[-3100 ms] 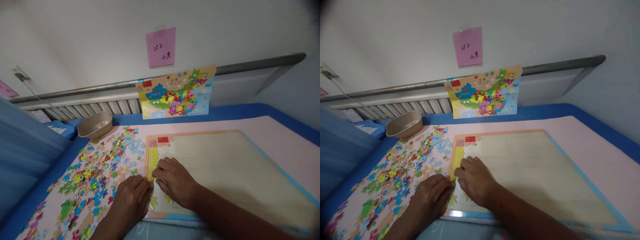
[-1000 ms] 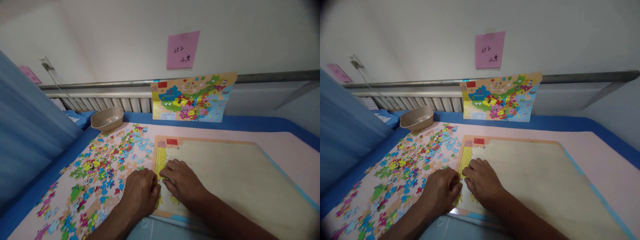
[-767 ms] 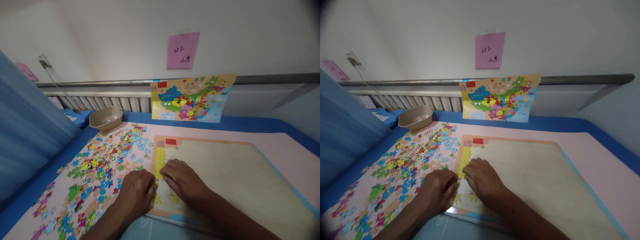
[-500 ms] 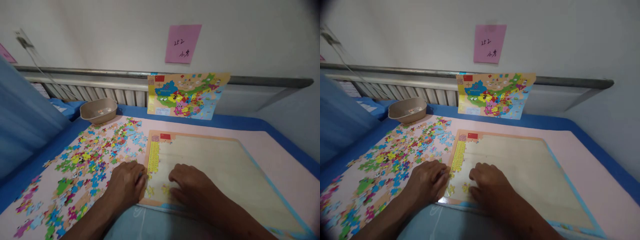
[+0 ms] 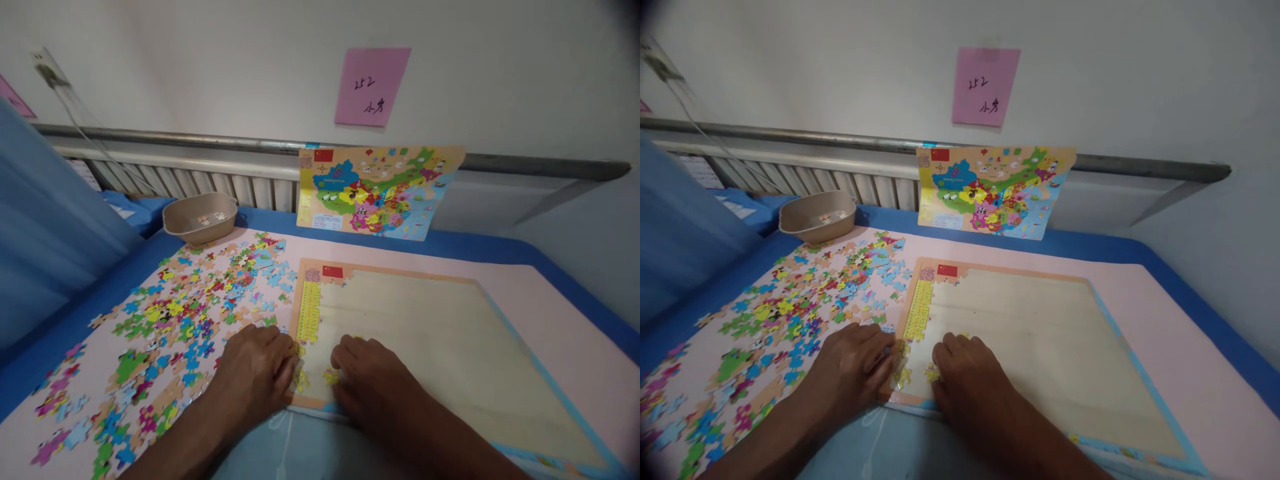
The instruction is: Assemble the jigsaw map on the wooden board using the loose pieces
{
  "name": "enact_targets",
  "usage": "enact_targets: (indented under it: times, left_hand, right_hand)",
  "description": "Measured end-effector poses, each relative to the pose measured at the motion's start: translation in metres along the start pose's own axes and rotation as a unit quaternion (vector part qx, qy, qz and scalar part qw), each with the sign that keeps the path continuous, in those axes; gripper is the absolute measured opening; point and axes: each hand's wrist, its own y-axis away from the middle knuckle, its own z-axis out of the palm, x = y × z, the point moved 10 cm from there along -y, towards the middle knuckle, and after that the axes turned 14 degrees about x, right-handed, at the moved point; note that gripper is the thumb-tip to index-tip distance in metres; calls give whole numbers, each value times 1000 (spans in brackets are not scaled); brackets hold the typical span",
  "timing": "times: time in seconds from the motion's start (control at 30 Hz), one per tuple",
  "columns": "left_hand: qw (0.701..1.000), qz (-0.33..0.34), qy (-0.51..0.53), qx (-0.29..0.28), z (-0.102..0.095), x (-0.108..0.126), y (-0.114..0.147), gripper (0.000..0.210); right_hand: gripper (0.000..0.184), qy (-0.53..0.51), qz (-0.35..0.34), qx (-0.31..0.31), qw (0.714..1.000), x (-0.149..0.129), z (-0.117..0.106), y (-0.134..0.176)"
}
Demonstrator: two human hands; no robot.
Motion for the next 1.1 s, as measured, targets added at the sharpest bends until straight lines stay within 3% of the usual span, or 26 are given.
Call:
enact_targets:
  times: [0.23,0.37,0.67,1.1]
  left_hand:
    - [996,54,-11,-75,14,25,11,17]
    - [993,85,-27,-72,17,35,17,19]
    - [989,88,-21,-120,24,38,16,17]
    - [989,63,-40,-124,27,24,16,16]
  right_hand:
    - [13,0,-45,85,995,-1,-10,-18]
    - [10,-7,-61,121,991,-8,-9,-33]
    - [12,19,-86,153,984,-17,-4,-36]
    - [17,13,-86,140,986,-17,-3,-36]
